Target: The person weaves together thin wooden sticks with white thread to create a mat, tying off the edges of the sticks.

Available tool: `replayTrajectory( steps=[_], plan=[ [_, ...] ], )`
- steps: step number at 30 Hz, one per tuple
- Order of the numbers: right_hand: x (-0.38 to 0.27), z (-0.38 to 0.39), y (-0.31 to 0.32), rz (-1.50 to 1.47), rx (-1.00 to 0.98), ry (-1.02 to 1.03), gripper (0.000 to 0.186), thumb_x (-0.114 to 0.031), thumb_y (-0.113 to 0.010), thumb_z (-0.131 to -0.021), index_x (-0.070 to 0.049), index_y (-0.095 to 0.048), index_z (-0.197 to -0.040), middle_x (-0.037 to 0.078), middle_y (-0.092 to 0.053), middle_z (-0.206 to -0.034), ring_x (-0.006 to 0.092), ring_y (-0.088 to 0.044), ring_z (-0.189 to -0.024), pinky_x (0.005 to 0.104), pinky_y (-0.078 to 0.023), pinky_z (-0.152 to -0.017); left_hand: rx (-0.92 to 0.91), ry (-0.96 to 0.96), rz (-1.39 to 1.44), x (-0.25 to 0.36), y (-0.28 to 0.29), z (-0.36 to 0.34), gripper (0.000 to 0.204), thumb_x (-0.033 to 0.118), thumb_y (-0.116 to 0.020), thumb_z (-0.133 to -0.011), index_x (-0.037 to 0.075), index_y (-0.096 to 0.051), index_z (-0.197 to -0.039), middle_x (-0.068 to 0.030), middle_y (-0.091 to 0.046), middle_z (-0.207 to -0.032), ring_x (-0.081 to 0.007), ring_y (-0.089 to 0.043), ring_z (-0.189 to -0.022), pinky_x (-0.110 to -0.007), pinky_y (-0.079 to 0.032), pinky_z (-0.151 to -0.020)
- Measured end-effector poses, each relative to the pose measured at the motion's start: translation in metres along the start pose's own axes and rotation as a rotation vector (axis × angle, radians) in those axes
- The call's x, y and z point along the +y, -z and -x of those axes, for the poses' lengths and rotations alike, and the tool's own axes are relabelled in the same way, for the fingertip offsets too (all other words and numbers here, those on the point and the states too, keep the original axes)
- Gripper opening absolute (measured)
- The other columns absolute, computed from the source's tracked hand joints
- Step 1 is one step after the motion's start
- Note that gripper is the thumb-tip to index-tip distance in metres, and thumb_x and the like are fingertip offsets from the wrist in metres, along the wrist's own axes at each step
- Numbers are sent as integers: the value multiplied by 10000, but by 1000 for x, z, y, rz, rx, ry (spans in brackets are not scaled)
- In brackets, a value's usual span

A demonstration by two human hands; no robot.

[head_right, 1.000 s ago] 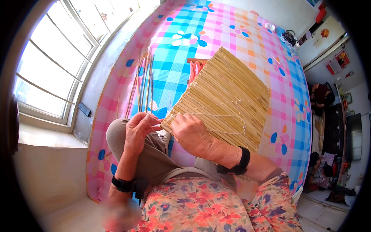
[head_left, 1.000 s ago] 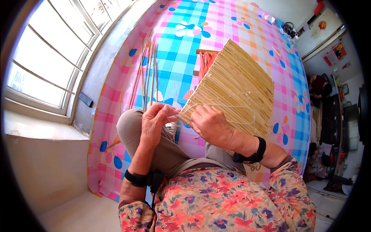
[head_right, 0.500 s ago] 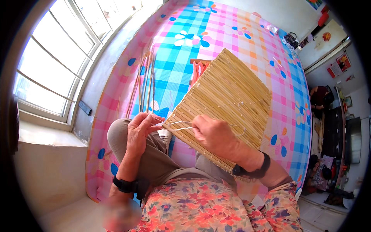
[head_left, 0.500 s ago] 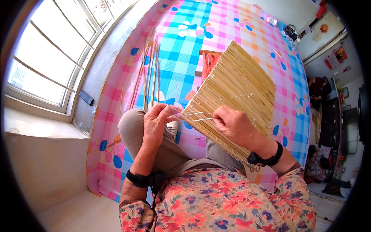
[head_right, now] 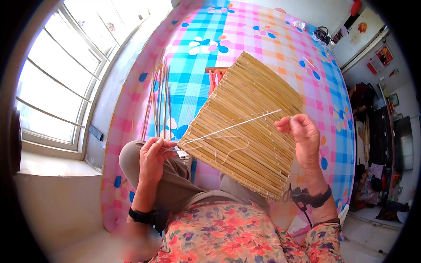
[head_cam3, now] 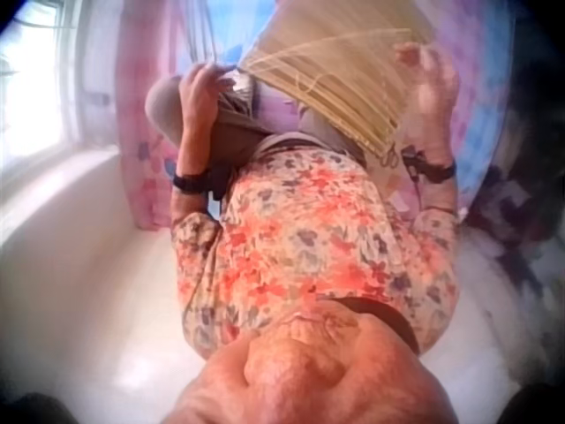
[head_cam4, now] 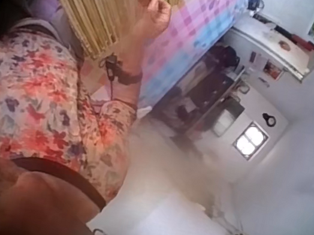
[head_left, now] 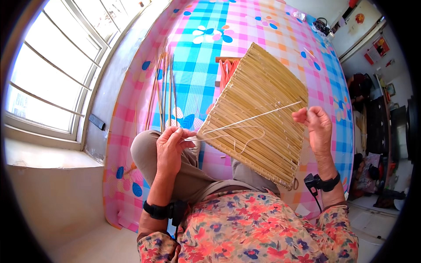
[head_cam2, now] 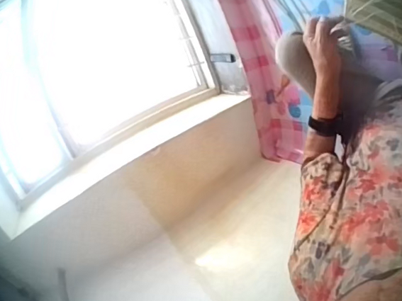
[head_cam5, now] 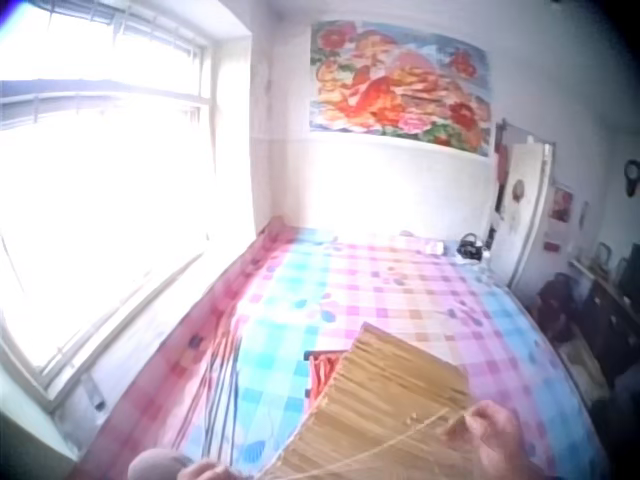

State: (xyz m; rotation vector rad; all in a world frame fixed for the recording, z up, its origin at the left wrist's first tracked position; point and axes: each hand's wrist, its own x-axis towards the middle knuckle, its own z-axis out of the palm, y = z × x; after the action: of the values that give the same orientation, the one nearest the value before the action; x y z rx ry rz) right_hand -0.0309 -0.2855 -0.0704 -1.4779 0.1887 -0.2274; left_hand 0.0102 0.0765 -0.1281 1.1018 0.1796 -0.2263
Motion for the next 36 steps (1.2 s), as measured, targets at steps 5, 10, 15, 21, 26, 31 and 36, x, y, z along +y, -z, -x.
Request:
replayTrajectory(
  steps=[5, 10, 15, 21, 26, 31, 36],
  plan=[
    [2, -27, 44, -606, 86, 23, 129, -144, -534, -911, -18, -562, -911, 134, -630, -988, 318, -581, -1064, 511, -459, -936, -16, -39, 52, -1, 0, 6, 150, 84, -468, -930, -14, -561, -864, -131, -632, -850, -211, -639, -855, -325, -569, -639],
    [-1, -48, 82, -838, 134, 112, 129, -113, -513, -930, 8, -541, -896, 154, -619, -1019, 322, -546, -1120, 507, -416, -1006, -20, -76, 83, -2, -5, 7, 158, 62, -463, -927, -29, -560, -841, -139, -623, -833, -276, -633, -929, -366, -593, -675],
    [3, -69, 152, -925, 82, 223, 113, -81, -498, -934, 32, -505, -923, 115, -582, -837, 215, -597, -802, 378, -516, -851, -9, -99, 150, -6, -3, 6, 161, 57, -467, -923, -27, -559, -821, -126, -615, -811, -313, -624, -964, -405, -588, -709],
    [-10, -71, 285, -56, 1077, 362, 145, -149, -657, -828, -30, -600, -888, 12, -501, -735, 79, -417, -578, 214, -342, -473, -42, -94, 195, -10, 0, 3, 154, 64, -469, -922, -19, -559, -829, -118, -617, -807, -315, -627, -954, -425, -581, -727],
    [11, -71, 157, 462, 539, 50, 231, -327, -642, -836, -111, -630, -917, -72, -496, -702, 44, -427, -576, 208, -325, -476, -59, -92, 188, -11, -2, 3, 140, 58, -463, -922, -18, -557, -852, -123, -619, -809, -318, -625, -955, -437, -577, -737],
    [23, -19, -75, 653, -406, 193, 124, -106, -655, -804, -59, -623, -915, 62, -617, -800, 129, -568, -677, 271, -461, -592, -31, -97, 175, -7, 0, 6, 138, 51, -454, -924, -20, -558, -867, -127, -620, -811, -322, -623, -955, -443, -575, -737],
    [60, -9, -136, 696, -567, 521, 180, -139, -662, -787, -34, -622, -928, 112, -594, -803, 245, -581, -684, 336, -472, -620, -8, -115, 150, -10, -6, 7, 133, 52, -457, -928, -21, -556, -878, -128, -619, -810, -325, -618, -963, -434, -573, -745]
  ],
)
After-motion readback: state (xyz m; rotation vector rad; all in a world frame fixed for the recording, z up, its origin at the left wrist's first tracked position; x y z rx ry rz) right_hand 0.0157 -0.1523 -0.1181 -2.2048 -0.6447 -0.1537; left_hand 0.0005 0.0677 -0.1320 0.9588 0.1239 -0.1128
